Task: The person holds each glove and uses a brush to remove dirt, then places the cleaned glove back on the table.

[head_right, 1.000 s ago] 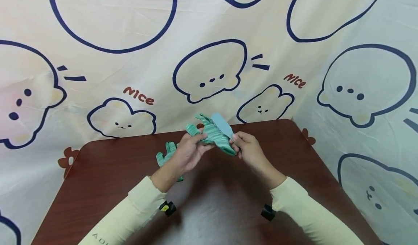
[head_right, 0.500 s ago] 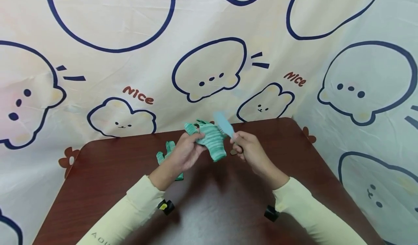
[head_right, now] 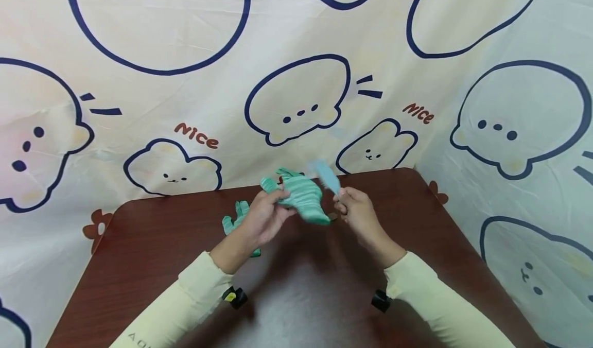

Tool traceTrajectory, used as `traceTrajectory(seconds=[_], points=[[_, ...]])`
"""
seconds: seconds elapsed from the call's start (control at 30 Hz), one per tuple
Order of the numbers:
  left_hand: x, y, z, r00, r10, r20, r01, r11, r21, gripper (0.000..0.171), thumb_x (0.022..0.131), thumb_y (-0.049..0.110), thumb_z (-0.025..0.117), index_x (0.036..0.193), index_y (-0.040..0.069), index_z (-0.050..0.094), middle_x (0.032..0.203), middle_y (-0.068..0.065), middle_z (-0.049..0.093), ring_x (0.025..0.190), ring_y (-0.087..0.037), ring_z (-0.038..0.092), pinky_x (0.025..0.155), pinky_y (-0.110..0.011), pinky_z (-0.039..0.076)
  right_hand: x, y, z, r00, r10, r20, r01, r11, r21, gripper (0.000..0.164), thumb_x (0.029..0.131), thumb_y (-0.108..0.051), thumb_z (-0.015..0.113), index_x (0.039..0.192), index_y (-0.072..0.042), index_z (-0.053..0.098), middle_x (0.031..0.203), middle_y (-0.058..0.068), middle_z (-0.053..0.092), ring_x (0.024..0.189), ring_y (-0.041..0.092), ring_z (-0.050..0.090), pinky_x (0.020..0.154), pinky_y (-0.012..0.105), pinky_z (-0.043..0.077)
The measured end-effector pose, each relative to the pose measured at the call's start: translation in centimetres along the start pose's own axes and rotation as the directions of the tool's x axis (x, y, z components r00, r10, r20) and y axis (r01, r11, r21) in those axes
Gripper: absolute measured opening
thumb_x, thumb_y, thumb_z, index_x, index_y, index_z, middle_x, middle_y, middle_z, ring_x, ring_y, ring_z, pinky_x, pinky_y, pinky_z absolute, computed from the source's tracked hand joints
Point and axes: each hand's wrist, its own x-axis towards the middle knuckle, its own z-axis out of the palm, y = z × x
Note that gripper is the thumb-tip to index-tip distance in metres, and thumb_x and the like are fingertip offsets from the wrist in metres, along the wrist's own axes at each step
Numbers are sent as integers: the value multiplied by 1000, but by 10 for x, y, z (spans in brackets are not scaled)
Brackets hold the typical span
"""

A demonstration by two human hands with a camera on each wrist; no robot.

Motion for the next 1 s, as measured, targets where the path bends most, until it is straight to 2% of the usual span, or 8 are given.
traceTrajectory(seconds=[0.13,0.27,0.33,0.5,0.57,0.7,0.83,1.0], points=[[0,8,-1,998,56,-25,-56,998,3,11,105,0,39,113,-3,47,115,-1,43,116,-18,45,106,-34,43,3,8,-19,997,66,-44,-66,998,-4,35,113,-34,32,103,-6,50,72,-6,39,58,8,36,51,27,31],[1,13,-3,999,53,-11,-53,998,24,21,106,2,38,126,-3,42,117,-1,42,119,-18,43,104,-32,44,-3,5,-17,999,41,-24,-41,999,-2,36,113,-35,33,103,-6,50,71,-6,40,57,8,37,49,27,31],[2,11,-3,999,40,-1,-40,998,40,18,106,2,38,123,-4,42,116,0,42,117,-17,44,104,-33,44,-7,-1,-7,1000,-1,0,1,1000,17,36,112,-34,36,101,-4,52,70,-5,40,56,8,38,48,27,31],[2,3,1,998,1,60,-6,997,77,32,106,2,37,137,-4,44,139,-4,50,133,-18,47,117,-42,42,-16,-14,22,991,-89,105,88,996,10,39,112,-31,39,100,3,53,70,-1,42,58,10,39,49,26,34],[2,1,1,997,-1,80,-5,997,73,44,106,1,36,150,-3,36,155,-7,43,144,-23,41,121,-48,36,-17,-14,27,988,-100,121,103,994,-22,40,112,-32,39,102,4,53,72,1,43,59,10,38,50,26,34],[0,0,-1,998,-20,62,17,998,53,58,106,2,36,161,-2,17,170,-11,20,154,-26,28,125,-53,26,-16,-11,27,992,-96,80,103,990,-97,39,112,-31,40,101,3,54,74,4,42,61,11,34,53,25,33],[0,-2,-4,998,-55,29,53,997,60,66,107,4,37,163,2,2,174,-9,2,156,-25,22,126,-57,21,-13,-6,20,995,-93,30,97,981,-167,37,111,-32,41,96,-1,54,73,5,41,61,12,33,55,25,33],[2,-3,-4,998,-51,43,49,998,42,63,108,3,37,164,5,9,173,-7,6,156,-26,24,124,-58,26,-6,-1,12,996,-93,15,94,983,-156,39,111,-32,42,95,2,53,73,6,43,68,12,51,59,27,37]])
